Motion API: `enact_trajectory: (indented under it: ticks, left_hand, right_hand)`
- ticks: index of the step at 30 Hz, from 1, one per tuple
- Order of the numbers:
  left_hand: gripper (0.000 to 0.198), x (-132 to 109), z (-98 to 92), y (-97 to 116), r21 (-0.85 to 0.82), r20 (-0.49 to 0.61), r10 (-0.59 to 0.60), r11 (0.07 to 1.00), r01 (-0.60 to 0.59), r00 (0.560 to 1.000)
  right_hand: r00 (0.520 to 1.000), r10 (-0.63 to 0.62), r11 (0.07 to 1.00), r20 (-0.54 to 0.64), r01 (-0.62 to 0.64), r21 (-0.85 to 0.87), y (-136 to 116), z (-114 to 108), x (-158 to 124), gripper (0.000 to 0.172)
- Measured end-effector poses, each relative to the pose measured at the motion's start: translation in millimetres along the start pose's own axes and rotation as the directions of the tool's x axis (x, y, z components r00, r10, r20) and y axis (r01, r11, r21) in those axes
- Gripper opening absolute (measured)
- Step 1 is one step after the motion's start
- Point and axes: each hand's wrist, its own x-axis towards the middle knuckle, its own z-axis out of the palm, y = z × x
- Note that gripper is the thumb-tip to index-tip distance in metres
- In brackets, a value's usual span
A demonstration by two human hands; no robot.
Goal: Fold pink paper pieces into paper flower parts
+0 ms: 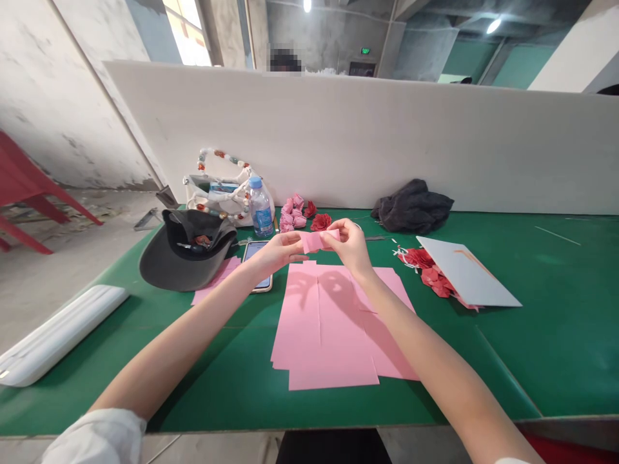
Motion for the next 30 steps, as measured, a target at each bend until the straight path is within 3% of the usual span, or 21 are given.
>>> enact_trajectory:
  ticks: [6,11,16,26,30]
  left_hand:
    - [0.036,-3,7.1,1,-0.047,-0.056,0.009,0.999,-0.011,0.998]
    - [0.033,-5,15.3,0,-0.081,-0.144,0.03,0.996,-0.042,0.989]
    - [0.029,-6,19.8,-3,-0.141,-0.155,0.054,0.987,-0.076,0.986]
    - [0.029,-11,29.5,-1,-0.068,-0.233,0.063,0.994,-0.081,0.97]
    - [0.029,-10,27.7,-3,-0.043,-0.304,0.092,0.993,-0.11,0.948]
  right_hand:
    - [0.996,-0.089,0.991,-0.017,0.087,-0.098,-6,2,-3,0.019]
    - [0.997,-0.082,0.993,0.011,0.082,-0.087,-8,6,-5,0.014]
    - [0.999,-0.038,0.999,0.03,0.039,-0.021,-7,8,-6,0.022]
    - [0.999,0.036,0.999,0.018,-0.036,0.022,-8,10,-8,0.034]
    - [0.993,0.073,0.994,0.091,-0.08,0.074,-7,7,-6,0.035]
